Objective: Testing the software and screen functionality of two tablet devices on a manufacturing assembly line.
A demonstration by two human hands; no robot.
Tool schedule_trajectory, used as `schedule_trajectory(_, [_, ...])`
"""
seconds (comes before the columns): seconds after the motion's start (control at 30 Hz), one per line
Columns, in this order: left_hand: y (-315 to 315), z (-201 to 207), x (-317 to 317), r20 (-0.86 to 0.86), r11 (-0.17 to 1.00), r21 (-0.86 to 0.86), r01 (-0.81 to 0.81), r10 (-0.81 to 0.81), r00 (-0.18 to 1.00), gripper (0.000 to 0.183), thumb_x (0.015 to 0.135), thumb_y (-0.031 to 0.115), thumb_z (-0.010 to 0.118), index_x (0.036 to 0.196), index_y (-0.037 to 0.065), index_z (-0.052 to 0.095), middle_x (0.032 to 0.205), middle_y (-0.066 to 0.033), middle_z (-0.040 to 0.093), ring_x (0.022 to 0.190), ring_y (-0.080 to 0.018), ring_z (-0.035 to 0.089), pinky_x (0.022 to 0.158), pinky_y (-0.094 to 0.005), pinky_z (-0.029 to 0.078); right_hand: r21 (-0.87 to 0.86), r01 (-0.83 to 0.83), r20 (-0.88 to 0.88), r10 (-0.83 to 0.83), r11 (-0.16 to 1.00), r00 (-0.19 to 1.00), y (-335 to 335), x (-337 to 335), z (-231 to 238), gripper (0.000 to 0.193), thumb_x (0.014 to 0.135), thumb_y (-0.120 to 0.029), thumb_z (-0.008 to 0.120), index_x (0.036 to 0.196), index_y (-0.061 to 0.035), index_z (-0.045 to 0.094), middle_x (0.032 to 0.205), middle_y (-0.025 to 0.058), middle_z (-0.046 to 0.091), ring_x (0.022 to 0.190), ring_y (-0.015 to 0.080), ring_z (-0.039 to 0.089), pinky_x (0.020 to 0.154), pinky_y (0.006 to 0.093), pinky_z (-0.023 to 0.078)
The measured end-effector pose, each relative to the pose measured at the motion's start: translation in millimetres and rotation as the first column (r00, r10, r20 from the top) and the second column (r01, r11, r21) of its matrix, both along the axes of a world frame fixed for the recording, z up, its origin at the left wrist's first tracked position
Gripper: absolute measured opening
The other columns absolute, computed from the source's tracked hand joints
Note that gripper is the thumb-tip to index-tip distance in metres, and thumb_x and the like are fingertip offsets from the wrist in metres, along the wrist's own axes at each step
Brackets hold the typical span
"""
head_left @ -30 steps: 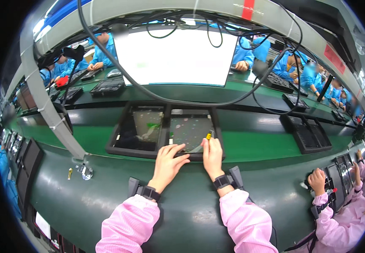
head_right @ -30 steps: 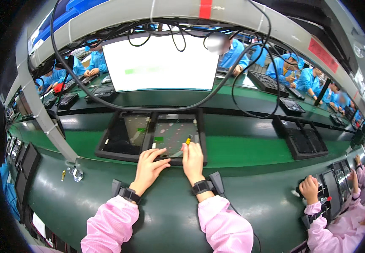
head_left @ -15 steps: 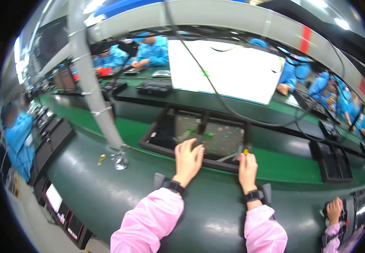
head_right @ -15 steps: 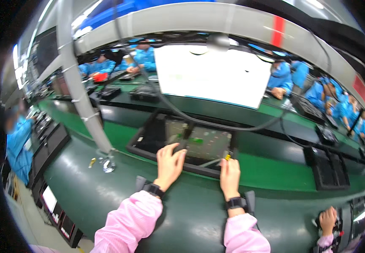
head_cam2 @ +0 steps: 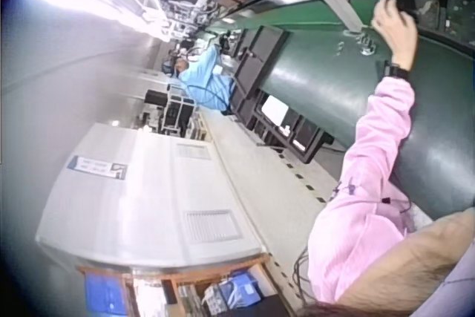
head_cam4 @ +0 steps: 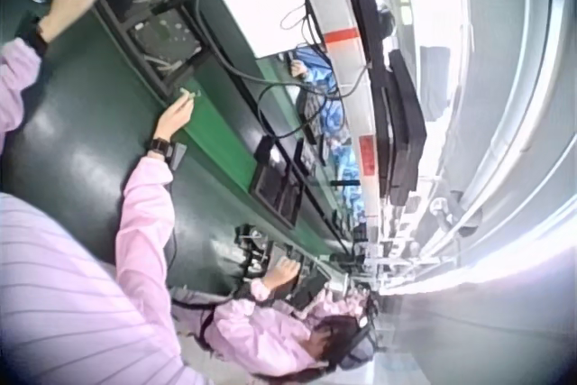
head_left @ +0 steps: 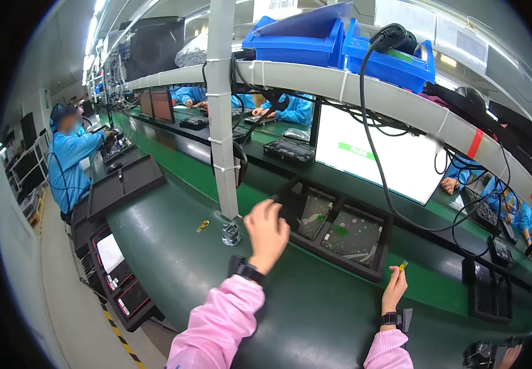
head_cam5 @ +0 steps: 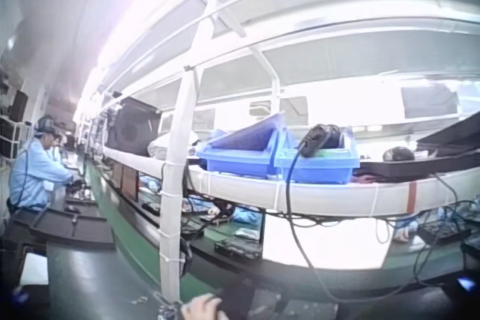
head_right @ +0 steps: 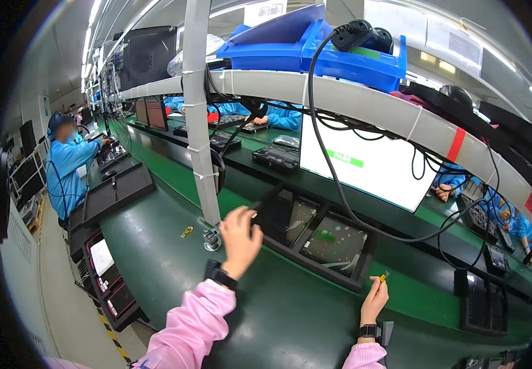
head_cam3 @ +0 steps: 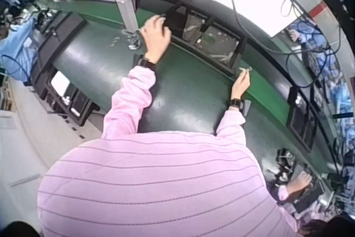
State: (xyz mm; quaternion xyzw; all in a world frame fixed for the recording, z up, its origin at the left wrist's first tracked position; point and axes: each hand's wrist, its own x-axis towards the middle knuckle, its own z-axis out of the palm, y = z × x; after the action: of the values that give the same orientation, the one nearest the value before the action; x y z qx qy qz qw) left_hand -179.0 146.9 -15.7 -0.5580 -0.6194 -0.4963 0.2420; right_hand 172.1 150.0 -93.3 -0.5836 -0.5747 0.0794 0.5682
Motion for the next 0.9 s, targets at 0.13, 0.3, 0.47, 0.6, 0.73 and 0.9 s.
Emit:
schedule_trajectory(0.13, [-22.7,-17.8,-84.3,0.096,0.988,-0.138,-0.066,0.080,0.992,0.049,0.076,0.020,0.067,0.120,0.007,0.052,0.127,-0.0124,0.048,0.117,-0.0312,0.044,0.095,-0.0419,0.034,0.017,-0.062,0.027,0.062,0.998,0.998,-12.8,-0.9,1.0,0.026,0.097,-0.018,0.044,0.086,-0.0008,0.060,0.062,0.0062,0.045,0.052,0.0143,0.037,0.050,0.0316,0.028])
schedule_trajectory(0.3, [-44.1,-56.1,-136.1,0.032,0.973,-0.221,-0.068,0.077,0.997,0.061,0.074,0.029,0.072,0.126,0.007,0.049,0.133,-0.0131,0.045,0.122,-0.0332,0.040,0.098,-0.0444,0.033,-0.014,-0.076,0.029,0.076,0.997,0.997,-39.4,-10.5,3.7,0.025,0.096,-0.016,0.044,0.085,-0.0014,0.061,0.063,0.0093,0.049,0.052,0.0187,0.041,0.050,0.0333,0.031])
schedule_trajectory(0.47, [-40.8,-71.1,-136.1,0.283,0.922,-0.194,0.335,-0.275,0.919,0.061,0.070,0.013,0.076,0.125,0.004,0.050,0.121,-0.0161,0.054,0.108,-0.0321,0.054,0.092,-0.0378,0.043,-0.048,-0.136,0.064,0.139,0.990,0.988,-65.5,-17.9,5.7,0.023,0.095,-0.015,0.046,0.085,-0.0010,0.061,0.067,0.0112,0.055,0.053,0.0217,0.048,0.049,0.0337,0.034])
schedule_trajectory(0.6, [-42.1,-72.5,-131.0,0.257,0.945,-0.135,0.298,-0.257,0.932,0.063,0.065,0.003,0.077,0.122,0.003,0.050,0.113,-0.0183,0.058,0.100,-0.0360,0.057,0.086,-0.0382,0.047,-0.026,-0.151,0.080,0.153,0.988,0.985,-80.5,-21.7,7.7,0.022,0.095,-0.015,0.047,0.085,-0.0009,0.061,0.066,0.0103,0.054,0.051,0.0207,0.045,0.048,0.0340,0.033])
schedule_trajectory(0.73, [-41.7,-74.1,-132.1,0.325,0.942,-0.185,0.281,-0.212,0.922,0.065,0.063,0.003,0.079,0.122,0.003,0.050,0.102,-0.0194,0.063,0.098,-0.0359,0.059,0.084,-0.0389,0.047,-0.059,-0.140,0.077,0.144,0.988,0.987,-90.4,-23.9,8.0,0.022,0.095,-0.015,0.047,0.084,-0.0010,0.061,0.064,0.0095,0.052,0.049,0.0199,0.043,0.047,0.0344,0.031])
schedule_trajectory(0.9, [-38.1,-77.5,-135.2,0.215,0.981,-0.080,0.175,-0.154,0.964,0.059,0.056,0.011,0.083,0.110,0.001,0.064,0.101,-0.0142,0.065,0.095,-0.0300,0.060,0.085,-0.0350,0.047,-0.052,-0.154,0.091,0.158,0.987,0.983,-100.3,-25.5,6.9,0.022,0.095,-0.015,0.047,0.084,-0.0014,0.061,0.063,0.0091,0.051,0.049,0.0198,0.042,0.047,0.0342,0.031])
